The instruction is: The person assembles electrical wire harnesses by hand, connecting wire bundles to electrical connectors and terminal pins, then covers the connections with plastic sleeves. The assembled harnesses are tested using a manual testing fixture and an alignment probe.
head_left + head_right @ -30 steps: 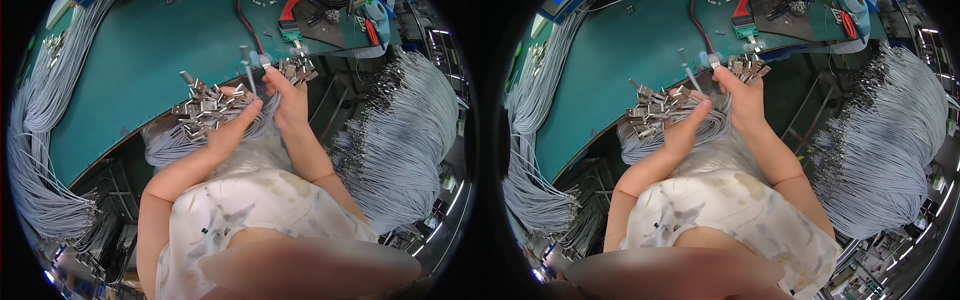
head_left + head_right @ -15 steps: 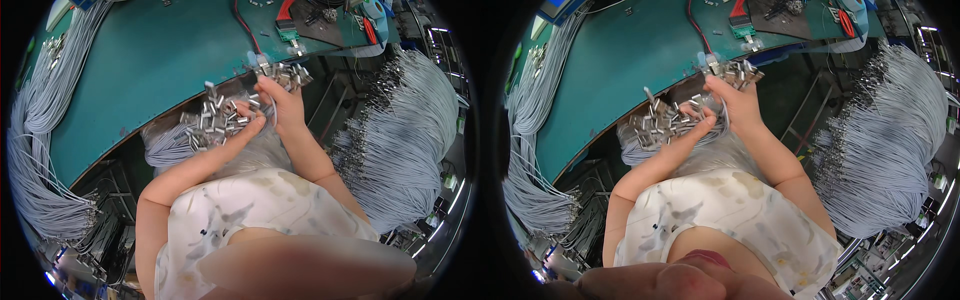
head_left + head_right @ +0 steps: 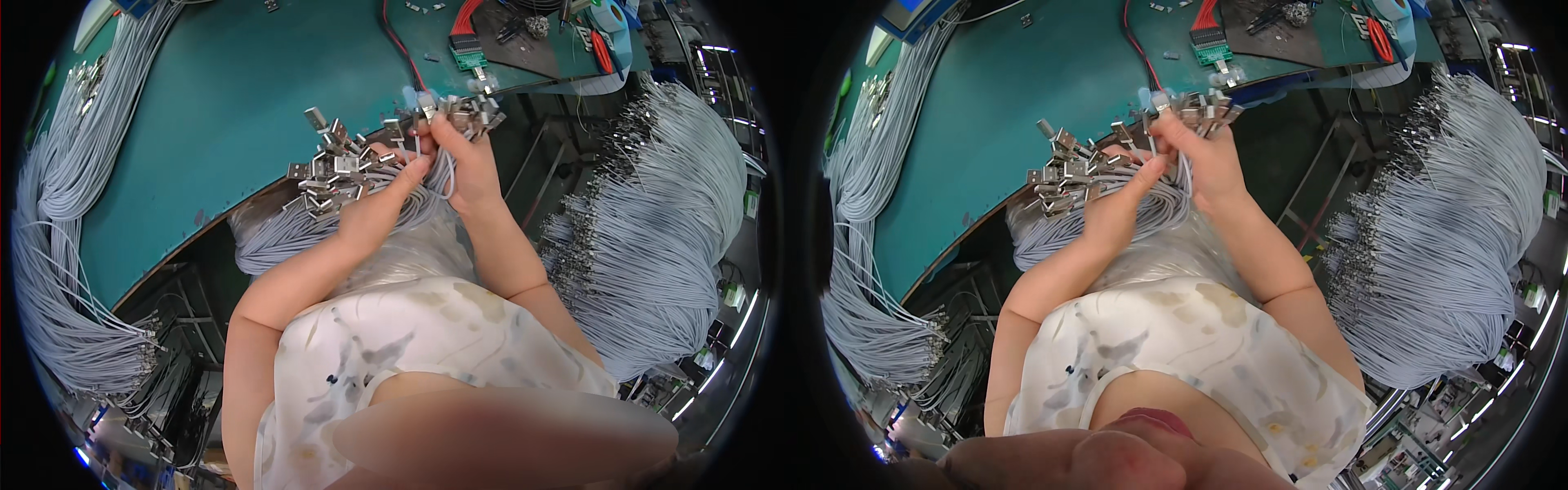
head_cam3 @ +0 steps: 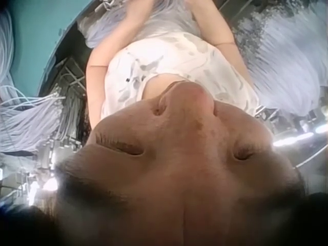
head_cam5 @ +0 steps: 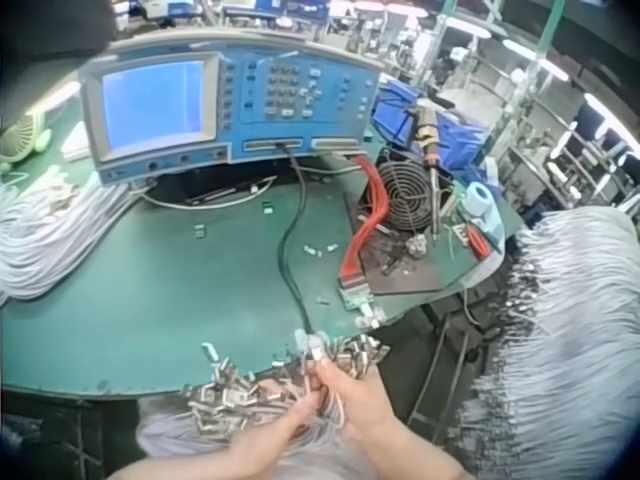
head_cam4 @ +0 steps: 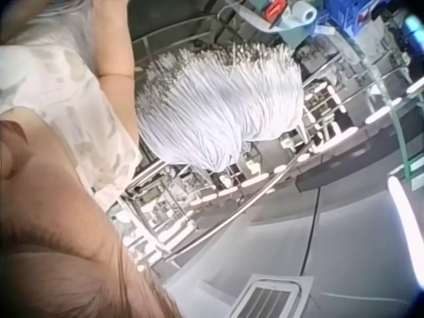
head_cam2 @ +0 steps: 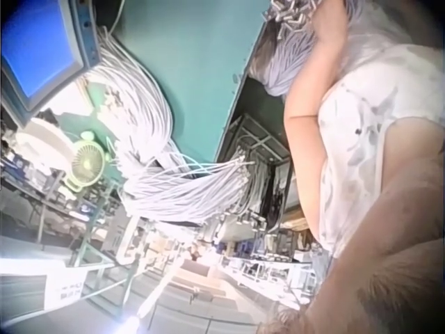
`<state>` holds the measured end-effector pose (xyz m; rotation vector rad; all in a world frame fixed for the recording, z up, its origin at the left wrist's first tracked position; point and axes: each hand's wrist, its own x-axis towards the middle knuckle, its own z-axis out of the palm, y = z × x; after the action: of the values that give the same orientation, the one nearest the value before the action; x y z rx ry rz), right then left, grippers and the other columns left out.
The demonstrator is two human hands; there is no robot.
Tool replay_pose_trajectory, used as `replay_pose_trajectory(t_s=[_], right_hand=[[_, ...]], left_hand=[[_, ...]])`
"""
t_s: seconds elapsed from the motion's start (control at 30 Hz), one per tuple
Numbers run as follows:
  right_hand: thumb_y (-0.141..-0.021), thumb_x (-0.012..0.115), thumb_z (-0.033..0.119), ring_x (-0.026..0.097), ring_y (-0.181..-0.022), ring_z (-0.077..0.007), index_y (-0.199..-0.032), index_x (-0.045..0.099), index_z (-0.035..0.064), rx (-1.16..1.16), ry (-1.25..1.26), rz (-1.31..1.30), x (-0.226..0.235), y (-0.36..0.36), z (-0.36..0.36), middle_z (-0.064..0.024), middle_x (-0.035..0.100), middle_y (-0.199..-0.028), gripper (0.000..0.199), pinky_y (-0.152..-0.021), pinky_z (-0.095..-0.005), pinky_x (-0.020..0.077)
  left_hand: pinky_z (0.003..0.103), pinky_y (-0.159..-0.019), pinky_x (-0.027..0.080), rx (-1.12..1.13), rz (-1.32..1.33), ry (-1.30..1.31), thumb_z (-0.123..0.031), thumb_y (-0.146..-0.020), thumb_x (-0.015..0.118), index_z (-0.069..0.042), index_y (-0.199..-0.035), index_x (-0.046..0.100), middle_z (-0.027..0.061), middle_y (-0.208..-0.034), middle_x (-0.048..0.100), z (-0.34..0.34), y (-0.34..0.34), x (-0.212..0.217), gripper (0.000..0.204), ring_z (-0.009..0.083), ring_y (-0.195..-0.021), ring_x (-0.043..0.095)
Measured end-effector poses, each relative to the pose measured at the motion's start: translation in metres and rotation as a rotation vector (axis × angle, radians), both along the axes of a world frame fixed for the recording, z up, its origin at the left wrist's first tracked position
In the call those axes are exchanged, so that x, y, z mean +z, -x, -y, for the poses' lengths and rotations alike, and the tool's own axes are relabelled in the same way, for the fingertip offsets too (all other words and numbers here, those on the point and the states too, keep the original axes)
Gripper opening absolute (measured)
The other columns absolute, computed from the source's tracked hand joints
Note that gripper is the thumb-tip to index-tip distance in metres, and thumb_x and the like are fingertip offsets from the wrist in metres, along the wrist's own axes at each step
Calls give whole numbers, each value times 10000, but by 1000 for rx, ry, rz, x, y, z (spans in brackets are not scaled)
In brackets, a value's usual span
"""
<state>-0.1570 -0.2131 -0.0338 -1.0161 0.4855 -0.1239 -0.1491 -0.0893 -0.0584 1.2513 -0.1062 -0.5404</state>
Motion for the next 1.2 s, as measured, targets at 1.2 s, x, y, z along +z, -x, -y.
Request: replay_pose_trajectory(t_s=[1.2], right_hand=[[-726, 584, 57, 452, -557, -70, -876, 544, 15, -115, 124, -15, -7, 5, -1, -18, 514, -664, 161, -499, -204, 389]], left_hand=[[243, -781, 401, 2, -30, 41, -149, -778, 603, -31, -937, 556, 26, -919, 580, -2, 10, -7, 203, 104, -846, 523]])
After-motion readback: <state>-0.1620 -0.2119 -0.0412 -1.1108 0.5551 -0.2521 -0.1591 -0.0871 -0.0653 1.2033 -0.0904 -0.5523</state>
